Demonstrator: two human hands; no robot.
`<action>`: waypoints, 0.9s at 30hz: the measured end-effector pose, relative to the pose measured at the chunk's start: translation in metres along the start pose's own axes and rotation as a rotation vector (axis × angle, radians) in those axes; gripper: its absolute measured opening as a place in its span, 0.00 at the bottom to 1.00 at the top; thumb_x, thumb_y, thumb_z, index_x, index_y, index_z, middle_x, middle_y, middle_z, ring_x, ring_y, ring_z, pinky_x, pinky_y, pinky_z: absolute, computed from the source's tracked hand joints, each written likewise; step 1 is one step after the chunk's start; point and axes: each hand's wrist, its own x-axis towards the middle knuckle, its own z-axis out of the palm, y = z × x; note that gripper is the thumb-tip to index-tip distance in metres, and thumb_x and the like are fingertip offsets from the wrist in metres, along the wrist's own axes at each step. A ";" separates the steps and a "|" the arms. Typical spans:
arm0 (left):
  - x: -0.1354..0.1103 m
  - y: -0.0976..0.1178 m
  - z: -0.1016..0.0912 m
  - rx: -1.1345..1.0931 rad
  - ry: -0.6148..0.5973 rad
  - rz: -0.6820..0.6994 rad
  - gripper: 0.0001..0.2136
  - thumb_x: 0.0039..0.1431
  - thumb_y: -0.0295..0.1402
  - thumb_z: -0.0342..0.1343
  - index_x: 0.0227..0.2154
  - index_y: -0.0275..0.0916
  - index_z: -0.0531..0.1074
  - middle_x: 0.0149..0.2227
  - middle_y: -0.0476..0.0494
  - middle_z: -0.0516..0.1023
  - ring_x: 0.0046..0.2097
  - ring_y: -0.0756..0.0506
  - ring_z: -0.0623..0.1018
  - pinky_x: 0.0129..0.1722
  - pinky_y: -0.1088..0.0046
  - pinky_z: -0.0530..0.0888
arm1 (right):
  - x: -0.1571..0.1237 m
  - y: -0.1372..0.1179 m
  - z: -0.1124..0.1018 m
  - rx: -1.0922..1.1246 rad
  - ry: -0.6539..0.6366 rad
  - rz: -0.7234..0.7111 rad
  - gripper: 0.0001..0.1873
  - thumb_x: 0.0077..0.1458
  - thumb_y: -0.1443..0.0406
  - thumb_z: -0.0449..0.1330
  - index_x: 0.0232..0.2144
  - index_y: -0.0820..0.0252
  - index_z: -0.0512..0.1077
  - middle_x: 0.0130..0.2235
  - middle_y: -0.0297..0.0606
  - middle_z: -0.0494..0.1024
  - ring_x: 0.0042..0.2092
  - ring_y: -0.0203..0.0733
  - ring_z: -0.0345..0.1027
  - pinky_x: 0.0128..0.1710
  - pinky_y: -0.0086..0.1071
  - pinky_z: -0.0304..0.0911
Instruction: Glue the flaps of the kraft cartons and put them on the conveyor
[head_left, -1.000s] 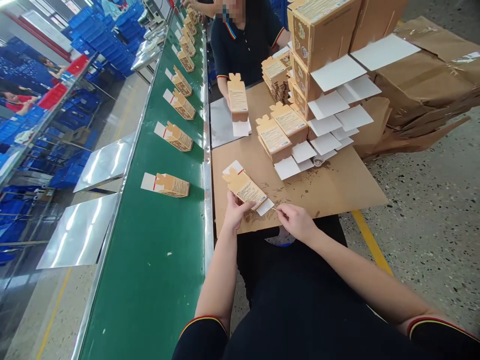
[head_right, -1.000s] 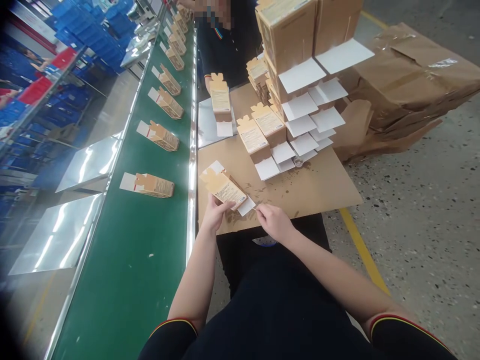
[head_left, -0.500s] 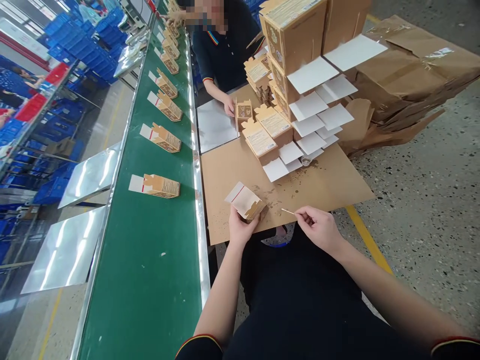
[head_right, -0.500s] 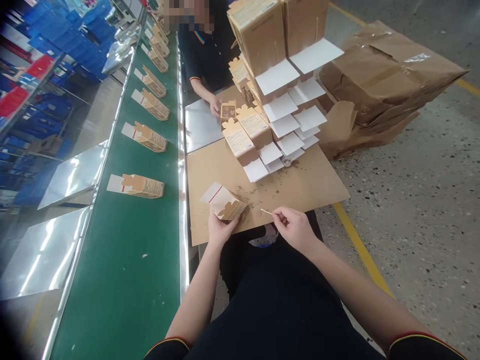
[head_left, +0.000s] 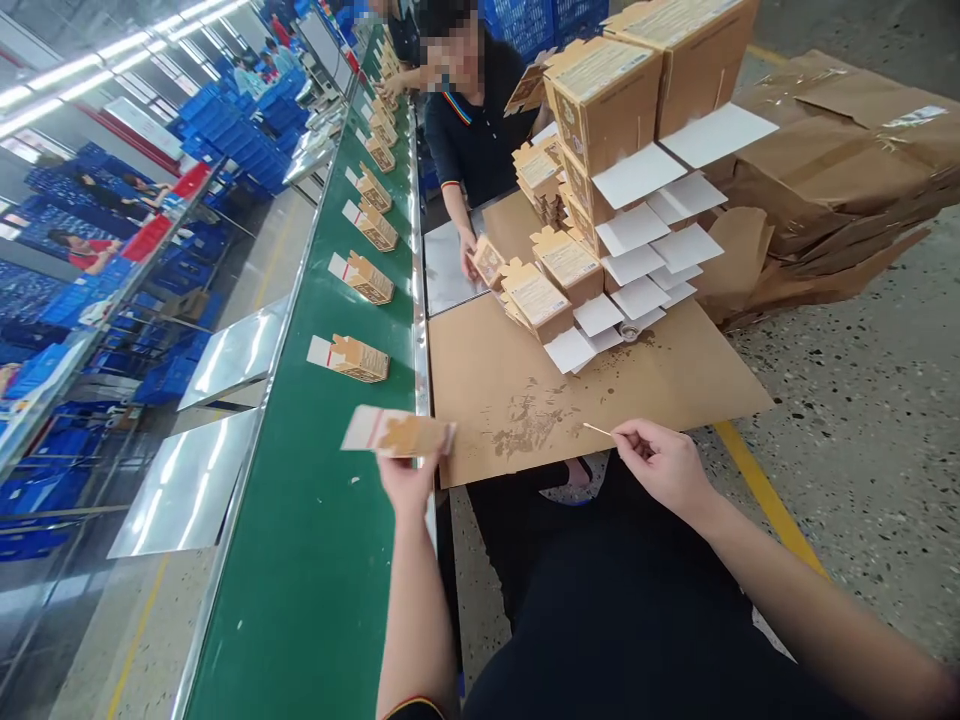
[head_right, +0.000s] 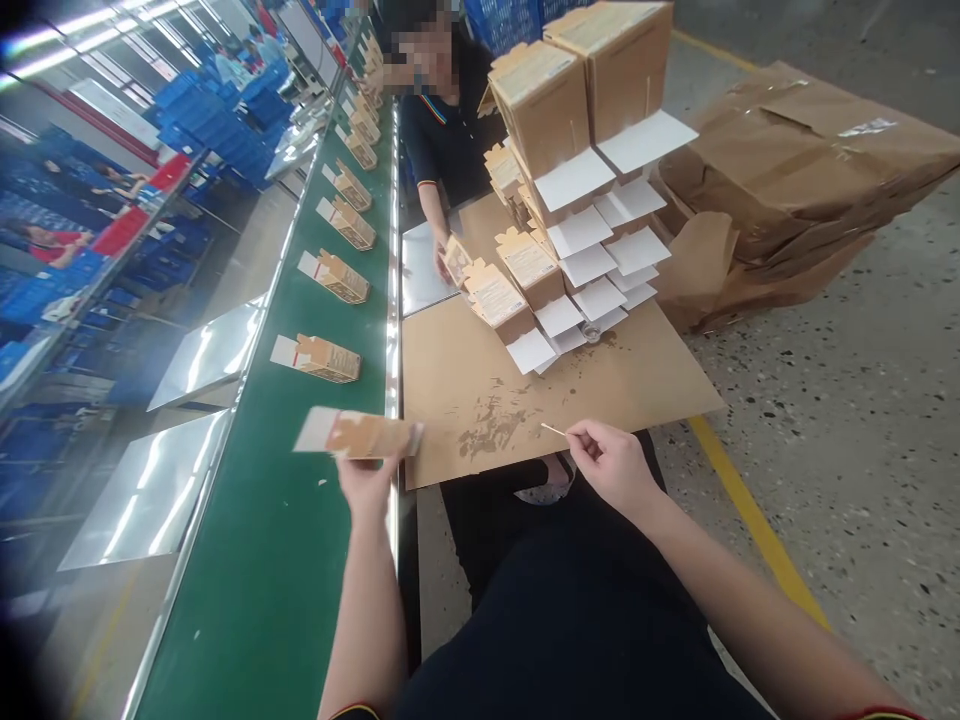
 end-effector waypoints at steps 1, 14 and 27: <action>0.010 -0.005 -0.027 -0.002 0.064 0.007 0.43 0.39 0.40 0.87 0.58 0.45 0.70 0.64 0.32 0.82 0.69 0.26 0.82 0.74 0.32 0.74 | 0.000 0.001 -0.002 0.000 0.010 0.007 0.14 0.72 0.59 0.63 0.32 0.53 0.78 0.25 0.33 0.77 0.25 0.37 0.69 0.27 0.29 0.66; 0.039 -0.069 -0.095 0.117 0.214 -0.007 0.50 0.41 0.44 0.86 0.63 0.44 0.63 0.66 0.27 0.78 0.70 0.29 0.82 0.73 0.40 0.75 | 0.014 0.002 0.003 0.052 -0.065 0.054 0.14 0.69 0.55 0.66 0.32 0.53 0.81 0.25 0.34 0.78 0.24 0.38 0.71 0.25 0.30 0.69; 0.067 -0.050 -0.078 0.167 0.205 -0.071 0.50 0.43 0.39 0.85 0.64 0.45 0.60 0.69 0.29 0.74 0.73 0.31 0.77 0.76 0.43 0.71 | 0.011 0.021 -0.012 -0.002 -0.002 0.111 0.18 0.69 0.50 0.66 0.33 0.54 0.81 0.26 0.36 0.80 0.26 0.40 0.74 0.28 0.33 0.72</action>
